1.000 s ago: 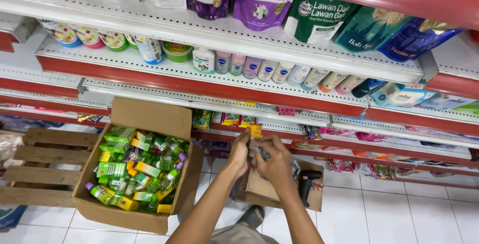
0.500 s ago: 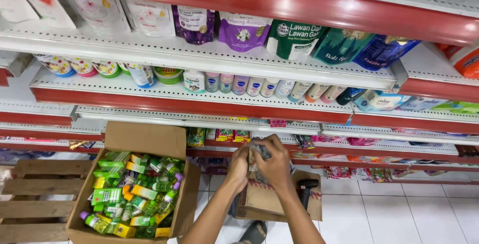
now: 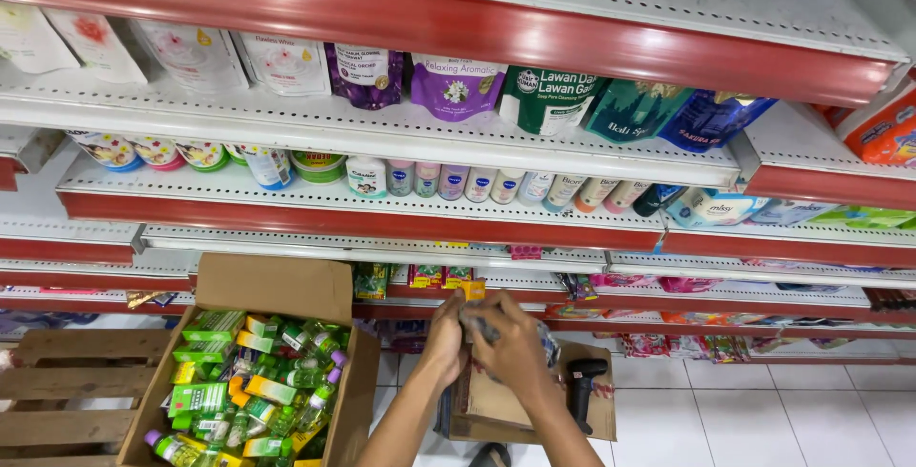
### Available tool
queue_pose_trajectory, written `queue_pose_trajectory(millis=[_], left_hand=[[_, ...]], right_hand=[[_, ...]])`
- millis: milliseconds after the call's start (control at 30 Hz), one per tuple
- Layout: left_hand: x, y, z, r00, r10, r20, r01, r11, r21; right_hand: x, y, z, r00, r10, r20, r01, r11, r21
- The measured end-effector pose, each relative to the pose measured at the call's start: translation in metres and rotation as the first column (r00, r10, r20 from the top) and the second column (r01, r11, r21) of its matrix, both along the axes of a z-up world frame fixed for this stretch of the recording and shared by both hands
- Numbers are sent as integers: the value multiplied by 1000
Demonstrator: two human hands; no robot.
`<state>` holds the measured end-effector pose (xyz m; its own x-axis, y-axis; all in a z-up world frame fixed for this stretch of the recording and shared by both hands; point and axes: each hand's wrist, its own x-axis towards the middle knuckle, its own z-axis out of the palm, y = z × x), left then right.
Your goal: Scan and place items onto shelves in a grocery store.
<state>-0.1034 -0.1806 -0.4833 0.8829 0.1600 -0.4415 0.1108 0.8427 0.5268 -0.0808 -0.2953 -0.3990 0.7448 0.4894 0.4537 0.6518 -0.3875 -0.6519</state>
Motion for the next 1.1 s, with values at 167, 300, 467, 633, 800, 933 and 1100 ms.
queue_pose_trajectory(millis=[167, 300, 467, 633, 800, 933, 1100], left_hand=[[8, -1, -61, 1000, 5, 24, -7, 998, 64], [3, -12, -18, 997, -29, 71, 24, 997, 69], [8, 2, -26, 1000, -14, 2, 13, 999, 47], [5, -6, -34, 999, -25, 37, 21, 995, 95], [-2, -18, 14, 990, -130, 50, 126, 989, 78], [-8, -7, 55, 988, -146, -41, 146, 989, 12], [3, -6, -24, 987, -87, 136, 85, 996, 24]], right_hand=[[3, -18, -9, 993, 74, -88, -79, 995, -55], [11, -8, 8, 996, -52, -79, 48, 998, -41], [-12, -6, 11, 996, 58, -67, -60, 998, -31], [-2, -20, 8, 994, 43, -103, -43, 999, -5], [4, -7, 18, 994, -100, -42, 104, 989, 104], [-4, -18, 5, 996, 32, -88, -16, 986, 169], [15, -33, -12, 971, 152, -183, -127, 982, 139]])
